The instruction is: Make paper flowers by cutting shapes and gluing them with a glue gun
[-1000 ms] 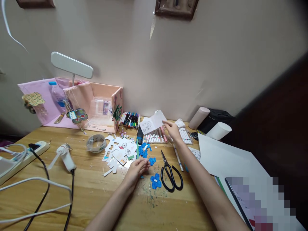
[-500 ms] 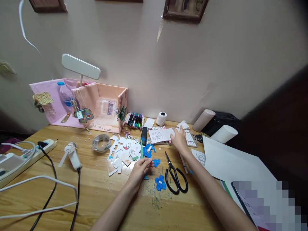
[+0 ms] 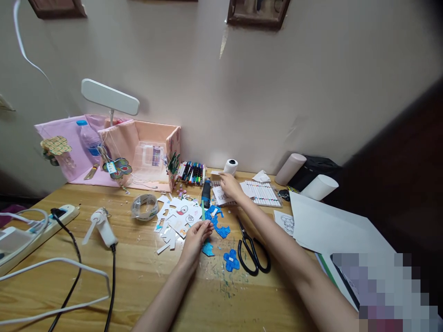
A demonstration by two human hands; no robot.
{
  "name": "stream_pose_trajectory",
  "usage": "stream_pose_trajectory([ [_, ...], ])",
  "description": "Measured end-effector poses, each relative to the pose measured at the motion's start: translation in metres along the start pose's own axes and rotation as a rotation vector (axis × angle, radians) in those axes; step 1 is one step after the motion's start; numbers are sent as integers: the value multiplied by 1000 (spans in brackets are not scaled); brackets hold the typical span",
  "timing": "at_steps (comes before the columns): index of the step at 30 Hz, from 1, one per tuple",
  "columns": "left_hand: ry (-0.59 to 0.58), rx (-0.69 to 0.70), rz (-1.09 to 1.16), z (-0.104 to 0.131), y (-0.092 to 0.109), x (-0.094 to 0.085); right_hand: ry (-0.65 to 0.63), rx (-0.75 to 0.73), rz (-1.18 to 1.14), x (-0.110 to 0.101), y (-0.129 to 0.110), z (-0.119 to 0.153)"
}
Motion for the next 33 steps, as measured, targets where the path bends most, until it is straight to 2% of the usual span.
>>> stream_pose_trajectory([
  [3, 36, 18, 37, -1, 2, -1, 86, -40, -8, -23, -15, 47],
  [6, 39, 67, -16, 2, 6, 1, 86, -140, -37, -35, -22, 107],
  [9, 17, 159, -264, 10, 8, 8, -131, -155, -86, -32, -22, 157],
  [12, -36, 327, -563, 22, 8, 17, -315, -185, -148, -25, -26, 185],
  [15, -121, 411, -837, 28, 0, 22, -381, -184, -243, -22, -30, 187],
  [17, -164, 401, -969, 28, -6, 22, -325, -98, -284, -20, -26, 176],
  [19, -181, 393, -1050, 27, -10, 21, -209, 28, -264, -16, -19, 162],
  [21, -179, 396, -1095, 25, -11, 20, -152, 65, -238, -6, -12, 148],
  [27, -161, 445, -1143, 22, -9, 19, -148, 59, -200, 25, -1, 130],
  [33, -207, 588, -1206, 18, -12, 16, -143, 69, -160, 26, -2, 129],
])
Point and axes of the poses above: each hand's wrist, its own z-axis away from the middle knuckle, its own x-axis out of the palm, y = z × x, the point moved 2 cm from there along -z, towards the middle knuckle, and after that the axes turned 4 degrees about -z, right-handed, at the moved point
